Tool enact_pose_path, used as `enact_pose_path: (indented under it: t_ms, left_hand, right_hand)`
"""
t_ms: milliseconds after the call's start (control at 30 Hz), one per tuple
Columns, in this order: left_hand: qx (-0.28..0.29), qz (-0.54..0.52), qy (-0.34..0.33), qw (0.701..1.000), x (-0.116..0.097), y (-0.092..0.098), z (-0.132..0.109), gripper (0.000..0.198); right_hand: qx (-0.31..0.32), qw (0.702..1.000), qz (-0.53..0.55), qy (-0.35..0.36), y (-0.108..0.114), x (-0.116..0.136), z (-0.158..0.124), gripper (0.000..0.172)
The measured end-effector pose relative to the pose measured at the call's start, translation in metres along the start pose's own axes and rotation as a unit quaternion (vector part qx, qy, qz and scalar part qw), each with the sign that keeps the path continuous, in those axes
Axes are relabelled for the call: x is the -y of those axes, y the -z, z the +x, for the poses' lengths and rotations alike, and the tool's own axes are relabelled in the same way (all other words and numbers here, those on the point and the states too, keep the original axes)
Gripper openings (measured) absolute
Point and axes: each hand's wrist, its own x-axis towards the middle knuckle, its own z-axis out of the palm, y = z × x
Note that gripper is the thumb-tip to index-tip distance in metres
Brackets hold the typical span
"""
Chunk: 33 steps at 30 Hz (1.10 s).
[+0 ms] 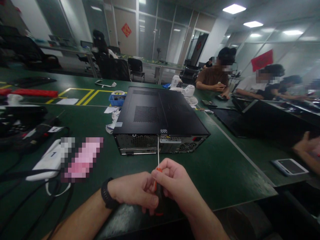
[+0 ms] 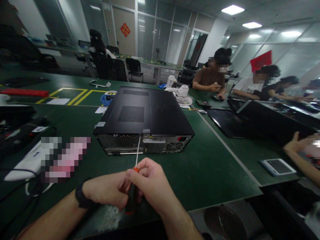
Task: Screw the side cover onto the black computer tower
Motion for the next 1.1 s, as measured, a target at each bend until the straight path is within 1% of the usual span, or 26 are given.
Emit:
enact_pose_path:
  t_ms: [100, 200, 300, 400, 467, 567, 633, 733, 867, 1000, 1100]
  left_hand:
    - [0.017, -0.034, 0.009, 0.999, 0.000, -0.004, 0.003, 0.058]
    - [0.019, -0.067, 0.010, 0.998, -0.001, -0.008, 0.006, 0.058]
    - [0.007, -0.088, 0.001, 0.996, -0.001, -0.010, 0.007, 0.054]
    - [-0.008, -0.110, -0.015, 0.994, -0.001, -0.012, 0.006, 0.050]
    - [0.004, -0.134, -0.021, 0.991, -0.002, -0.013, 0.005, 0.049]
    - [0.035, -0.181, -0.026, 0.983, -0.002, -0.016, 0.004, 0.048]
    - [0.038, -0.202, -0.032, 0.978, -0.001, -0.019, 0.004, 0.046]
    - [0.030, -0.214, -0.031, 0.976, -0.001, -0.020, 0.004, 0.045]
    - [0.018, -0.217, -0.024, 0.976, 0.002, -0.019, 0.005, 0.047]
    - [0.016, -0.215, -0.031, 0.976, 0.006, -0.018, 0.008, 0.045]
    - [0.016, -0.214, -0.043, 0.976, 0.008, -0.018, 0.011, 0.044]
  right_hand:
    - [-0.028, 0.999, -0.028, -0.001, 0.001, -0.002, 0.003, 0.062]
    - [-0.049, 0.998, -0.039, 0.016, 0.000, -0.004, 0.005, 0.062]
    - [-0.114, 0.989, -0.055, 0.071, -0.003, -0.004, 0.004, 0.060]
    - [-0.188, 0.970, -0.083, 0.128, -0.002, 0.000, 0.002, 0.055]
    - [-0.230, 0.951, -0.113, 0.174, 0.001, 0.008, 0.000, 0.048]
    - [-0.276, 0.913, -0.152, 0.261, 0.009, 0.031, 0.005, 0.035]
    - [-0.300, 0.878, -0.186, 0.324, 0.014, 0.050, 0.013, 0.029]
    - [-0.332, 0.824, -0.227, 0.400, 0.020, 0.074, 0.033, 0.026]
    - [-0.314, 0.800, -0.277, 0.431, 0.022, 0.090, 0.057, 0.024]
    - [-0.297, 0.794, -0.331, 0.414, 0.024, 0.103, 0.073, 0.026]
    - [-0.302, 0.781, -0.366, 0.406, 0.029, 0.117, 0.086, 0.029]
